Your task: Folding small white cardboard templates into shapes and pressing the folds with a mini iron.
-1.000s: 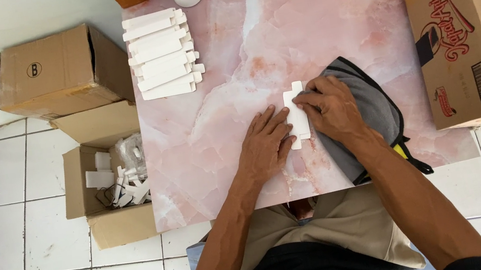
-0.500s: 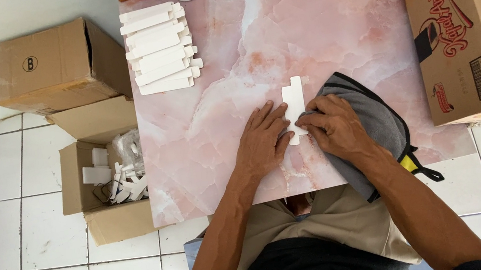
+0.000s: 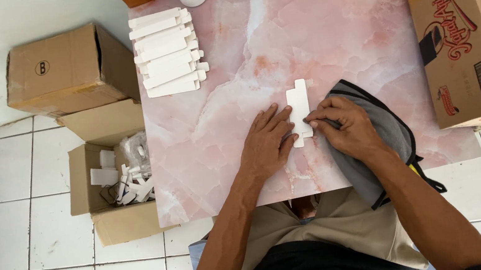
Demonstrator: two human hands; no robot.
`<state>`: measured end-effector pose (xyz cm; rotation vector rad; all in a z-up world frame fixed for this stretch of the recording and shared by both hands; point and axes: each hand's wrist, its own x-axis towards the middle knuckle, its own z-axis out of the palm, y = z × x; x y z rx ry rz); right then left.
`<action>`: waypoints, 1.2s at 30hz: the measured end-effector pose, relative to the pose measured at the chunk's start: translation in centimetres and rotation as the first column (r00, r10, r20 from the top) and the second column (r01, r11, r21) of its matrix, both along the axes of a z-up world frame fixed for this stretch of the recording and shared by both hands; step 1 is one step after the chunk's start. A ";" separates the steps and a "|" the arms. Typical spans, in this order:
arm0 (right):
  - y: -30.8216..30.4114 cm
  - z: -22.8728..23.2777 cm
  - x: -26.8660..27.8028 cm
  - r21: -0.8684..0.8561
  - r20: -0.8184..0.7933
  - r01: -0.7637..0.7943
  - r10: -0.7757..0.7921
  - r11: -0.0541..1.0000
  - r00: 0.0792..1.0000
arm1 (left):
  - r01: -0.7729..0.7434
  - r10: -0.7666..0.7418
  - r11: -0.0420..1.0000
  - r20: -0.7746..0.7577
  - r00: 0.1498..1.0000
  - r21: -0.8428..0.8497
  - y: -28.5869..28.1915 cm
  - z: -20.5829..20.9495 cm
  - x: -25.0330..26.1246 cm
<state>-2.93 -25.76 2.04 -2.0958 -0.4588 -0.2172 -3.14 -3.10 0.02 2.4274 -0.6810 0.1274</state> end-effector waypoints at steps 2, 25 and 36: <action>0.3 -0.7 0.4 -0.078 0.046 -0.004 0.007 0.997 0.999 | -0.004 0.004 1.000 0.006 1.000 -0.002 0.1 0.1 0.0; 3.2 -0.5 3.4 -0.371 0.339 0.217 -0.086 0.903 0.937 | -0.016 0.014 1.000 -0.073 0.997 -0.023 -0.3 1.6 0.1; 2.9 0.2 0.3 -0.360 0.289 0.103 0.006 0.927 0.957 | 0.011 0.006 0.992 -0.137 0.991 0.124 -0.4 1.6 0.1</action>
